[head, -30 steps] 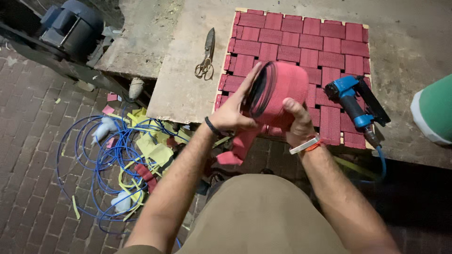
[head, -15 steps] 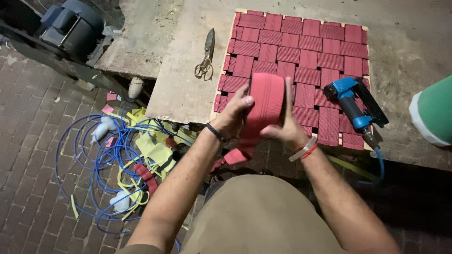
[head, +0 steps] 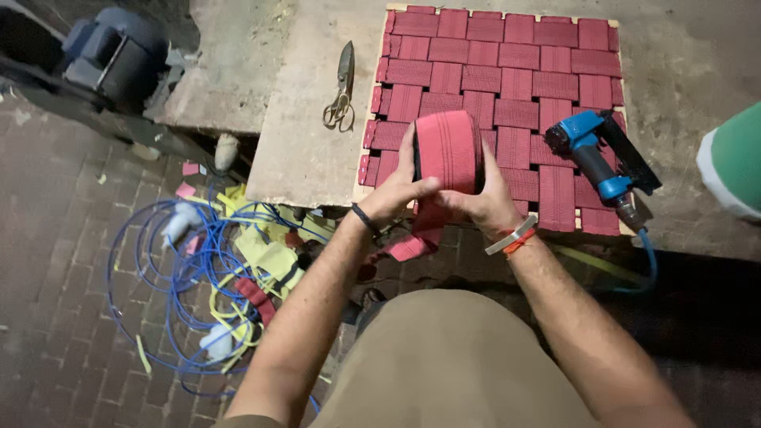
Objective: The person weaves red straps into a wooden frame using a pneumatic staple gun to secure each strap. They repeatedly cut, fold, and staple the straps to build a woven mat, then roll the excess strap into a coil.
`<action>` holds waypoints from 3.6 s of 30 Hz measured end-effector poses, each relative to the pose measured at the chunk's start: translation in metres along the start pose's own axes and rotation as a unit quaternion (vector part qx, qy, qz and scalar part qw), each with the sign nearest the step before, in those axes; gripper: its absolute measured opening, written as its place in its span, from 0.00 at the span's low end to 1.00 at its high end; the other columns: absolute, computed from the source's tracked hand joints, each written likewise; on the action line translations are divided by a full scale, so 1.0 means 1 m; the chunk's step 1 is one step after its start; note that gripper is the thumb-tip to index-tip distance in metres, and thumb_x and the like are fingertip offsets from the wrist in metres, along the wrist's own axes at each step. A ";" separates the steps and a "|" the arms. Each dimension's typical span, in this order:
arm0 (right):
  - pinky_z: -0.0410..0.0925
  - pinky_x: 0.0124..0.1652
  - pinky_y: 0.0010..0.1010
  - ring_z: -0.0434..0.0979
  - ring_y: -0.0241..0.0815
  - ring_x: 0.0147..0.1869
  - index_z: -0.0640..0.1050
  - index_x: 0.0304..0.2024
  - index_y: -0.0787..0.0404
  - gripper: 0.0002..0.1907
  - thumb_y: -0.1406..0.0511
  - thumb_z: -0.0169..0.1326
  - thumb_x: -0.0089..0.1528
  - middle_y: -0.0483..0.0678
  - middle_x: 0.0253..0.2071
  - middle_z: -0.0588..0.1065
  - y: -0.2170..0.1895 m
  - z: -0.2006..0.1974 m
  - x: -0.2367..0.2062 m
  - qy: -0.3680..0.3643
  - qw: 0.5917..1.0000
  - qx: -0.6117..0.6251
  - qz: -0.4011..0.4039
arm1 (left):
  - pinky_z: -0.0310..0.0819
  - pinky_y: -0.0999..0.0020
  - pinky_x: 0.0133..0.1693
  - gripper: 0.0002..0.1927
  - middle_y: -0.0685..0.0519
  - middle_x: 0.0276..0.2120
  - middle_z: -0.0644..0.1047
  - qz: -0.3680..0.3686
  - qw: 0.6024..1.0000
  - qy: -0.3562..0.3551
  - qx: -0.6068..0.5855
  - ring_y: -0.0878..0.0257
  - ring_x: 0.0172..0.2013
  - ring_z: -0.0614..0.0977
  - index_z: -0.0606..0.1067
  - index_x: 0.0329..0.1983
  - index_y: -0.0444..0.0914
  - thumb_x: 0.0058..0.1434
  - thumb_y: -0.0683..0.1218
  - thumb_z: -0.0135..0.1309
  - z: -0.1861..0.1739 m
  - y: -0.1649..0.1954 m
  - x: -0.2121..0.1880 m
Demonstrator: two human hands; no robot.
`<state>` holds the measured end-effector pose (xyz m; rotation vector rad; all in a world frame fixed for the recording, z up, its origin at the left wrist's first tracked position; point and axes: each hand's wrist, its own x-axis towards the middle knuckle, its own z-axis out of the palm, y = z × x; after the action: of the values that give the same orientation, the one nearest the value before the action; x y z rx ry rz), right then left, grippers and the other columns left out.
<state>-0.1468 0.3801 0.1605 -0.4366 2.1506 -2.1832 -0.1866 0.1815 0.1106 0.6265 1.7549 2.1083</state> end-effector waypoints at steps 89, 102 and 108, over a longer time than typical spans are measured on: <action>0.71 0.55 0.64 0.76 0.64 0.58 0.69 0.64 0.68 0.40 0.43 0.50 0.66 0.68 0.55 0.74 -0.057 -0.138 -0.139 0.058 0.819 0.567 0.067 | 0.71 0.49 0.59 0.50 0.48 0.61 0.72 -0.173 0.961 0.114 -0.185 0.50 0.60 0.75 0.61 0.72 0.41 0.50 0.66 0.63 -0.029 -0.122 -0.022; 0.72 0.53 0.60 0.77 0.62 0.55 0.69 0.64 0.66 0.41 0.43 0.52 0.60 0.64 0.55 0.74 -0.055 -0.049 -0.158 0.181 0.816 0.549 0.023 | 0.73 0.45 0.50 0.56 0.47 0.60 0.70 -0.181 0.963 0.022 -0.200 0.47 0.57 0.75 0.55 0.73 0.44 0.46 0.67 0.66 -0.027 -0.118 -0.035; 0.72 0.52 0.61 0.77 0.63 0.54 0.69 0.65 0.67 0.41 0.42 0.52 0.63 0.65 0.54 0.74 -0.054 0.003 -0.171 0.233 0.809 0.539 -0.024 | 0.73 0.45 0.58 0.58 0.44 0.65 0.64 -0.111 0.974 -0.031 -0.196 0.47 0.64 0.70 0.48 0.75 0.42 0.51 0.64 0.66 -0.019 -0.104 -0.037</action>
<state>0.0265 0.4184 0.1849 0.1543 0.6090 -3.2496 -0.1678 0.1660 0.0012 0.3599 1.2545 2.1619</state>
